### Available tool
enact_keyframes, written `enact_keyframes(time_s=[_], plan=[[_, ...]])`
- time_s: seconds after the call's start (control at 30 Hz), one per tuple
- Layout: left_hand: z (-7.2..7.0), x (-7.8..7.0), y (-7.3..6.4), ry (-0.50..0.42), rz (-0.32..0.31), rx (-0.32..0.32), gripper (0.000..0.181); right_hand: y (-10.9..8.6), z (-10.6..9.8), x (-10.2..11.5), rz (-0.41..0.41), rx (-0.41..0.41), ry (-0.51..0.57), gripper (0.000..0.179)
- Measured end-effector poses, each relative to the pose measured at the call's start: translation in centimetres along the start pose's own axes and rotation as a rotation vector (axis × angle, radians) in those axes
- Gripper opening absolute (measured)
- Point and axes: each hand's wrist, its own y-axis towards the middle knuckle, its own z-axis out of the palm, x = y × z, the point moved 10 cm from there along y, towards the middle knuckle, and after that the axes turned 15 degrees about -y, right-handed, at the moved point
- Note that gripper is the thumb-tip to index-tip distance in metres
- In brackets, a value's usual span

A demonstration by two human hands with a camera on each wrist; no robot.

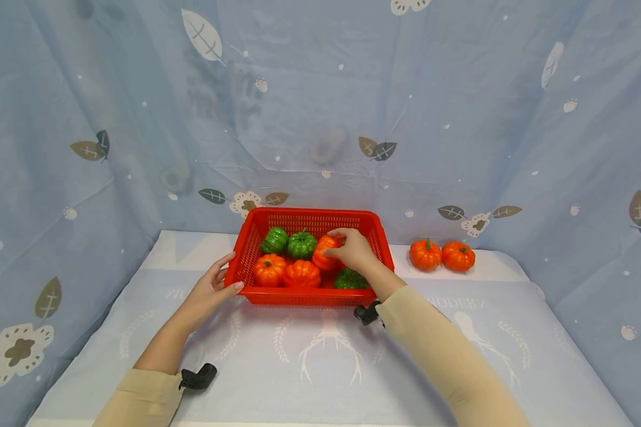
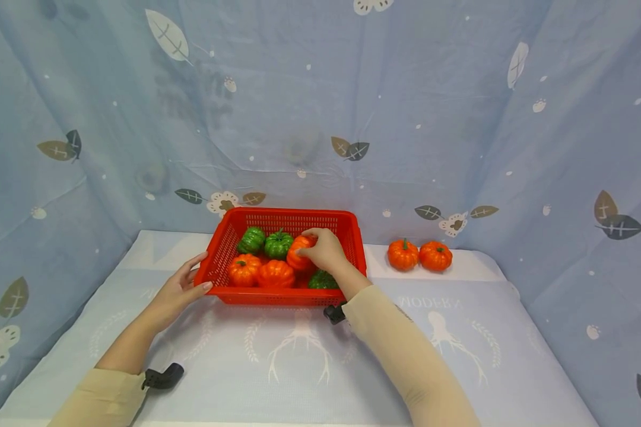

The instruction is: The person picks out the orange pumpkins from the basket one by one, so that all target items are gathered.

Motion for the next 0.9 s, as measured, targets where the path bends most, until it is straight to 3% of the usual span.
enact_keyframes(time_s=[0.5, 0.9], plan=[[0.0, 0.2, 0.4, -0.015, 0.003, 0.003, 0.082, -4.3, -4.7, -0.2, -0.044, -0.11, 0.117, 0.05], [0.0, 0.0, 0.0, -0.023, 0.002, 0.003, 0.083, -8.4, -8.3, -2.8, -0.038, -0.238, 0.241, 0.054]])
